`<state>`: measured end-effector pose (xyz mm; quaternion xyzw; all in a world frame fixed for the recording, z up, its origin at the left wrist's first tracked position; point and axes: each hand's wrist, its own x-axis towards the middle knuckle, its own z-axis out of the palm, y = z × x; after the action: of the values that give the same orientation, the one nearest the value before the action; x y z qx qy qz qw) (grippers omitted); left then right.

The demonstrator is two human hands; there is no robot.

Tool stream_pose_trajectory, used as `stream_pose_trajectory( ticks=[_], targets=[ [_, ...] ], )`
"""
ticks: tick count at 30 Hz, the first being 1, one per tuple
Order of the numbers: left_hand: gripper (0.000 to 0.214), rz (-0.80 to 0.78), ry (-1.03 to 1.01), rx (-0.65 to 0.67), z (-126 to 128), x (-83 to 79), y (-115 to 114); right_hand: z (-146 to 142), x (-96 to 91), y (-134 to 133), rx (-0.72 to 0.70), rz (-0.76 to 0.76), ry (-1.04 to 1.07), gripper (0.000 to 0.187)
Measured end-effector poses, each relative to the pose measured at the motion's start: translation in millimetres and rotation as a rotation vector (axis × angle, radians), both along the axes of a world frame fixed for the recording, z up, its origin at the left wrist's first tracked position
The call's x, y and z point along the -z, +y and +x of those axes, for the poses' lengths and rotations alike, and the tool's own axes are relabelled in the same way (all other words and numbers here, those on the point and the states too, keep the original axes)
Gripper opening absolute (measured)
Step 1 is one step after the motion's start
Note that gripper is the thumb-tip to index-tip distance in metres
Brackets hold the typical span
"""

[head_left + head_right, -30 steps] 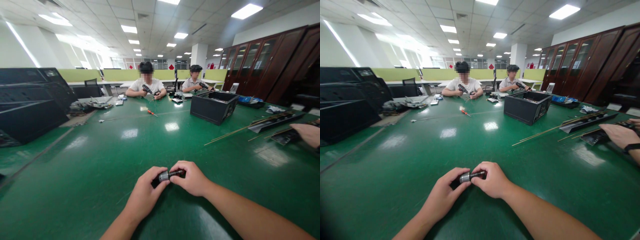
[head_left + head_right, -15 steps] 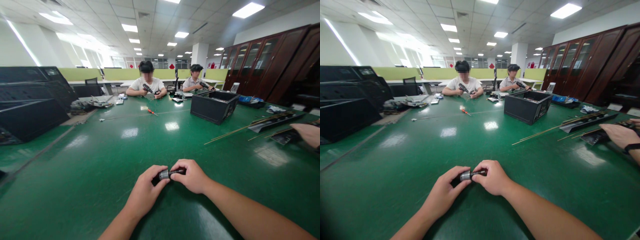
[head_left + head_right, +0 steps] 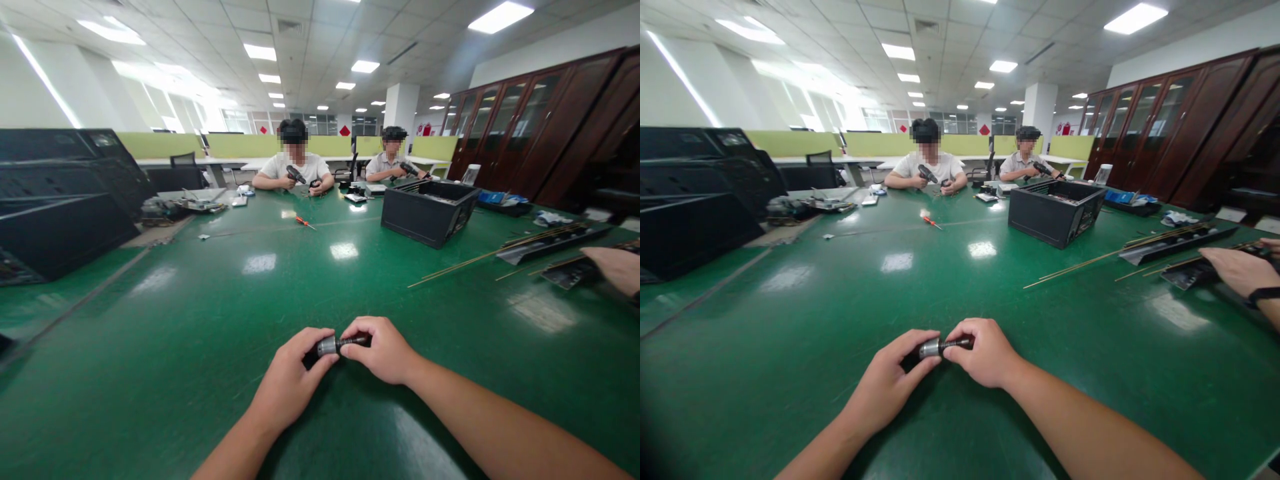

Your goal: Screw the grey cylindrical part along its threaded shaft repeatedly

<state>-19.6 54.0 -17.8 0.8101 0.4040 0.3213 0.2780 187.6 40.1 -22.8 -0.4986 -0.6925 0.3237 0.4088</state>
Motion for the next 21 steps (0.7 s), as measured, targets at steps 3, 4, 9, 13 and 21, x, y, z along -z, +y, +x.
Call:
stream_pose_trajectory(
  ticks=[3,4,9,13,21],
  targets=[
    [0.026,0.000,0.005,-0.003,-0.1,-1.1,0.0,0.3,0.6,0.3,0.002,-0.006,0.000,0.008],
    [0.026,-0.001,0.007,-0.002,-0.1,-1.5,-0.1,0.3,0.8,0.3,0.002,-0.006,0.002,0.008],
    [0.026,-0.010,0.011,0.001,-0.4,-1.0,-1.1,0.0,0.2,0.1,0.006,-0.008,0.002,0.007],
    [0.026,-0.004,0.002,0.002,-1.4,1.6,-0.9,-0.6,-1.3,-0.5,0.004,-0.011,0.008,0.008],
    [0.026,-0.002,-0.005,0.009,-0.7,1.9,0.9,-1.0,-0.6,-1.7,0.014,-0.024,0.031,0.007]
  ],
)
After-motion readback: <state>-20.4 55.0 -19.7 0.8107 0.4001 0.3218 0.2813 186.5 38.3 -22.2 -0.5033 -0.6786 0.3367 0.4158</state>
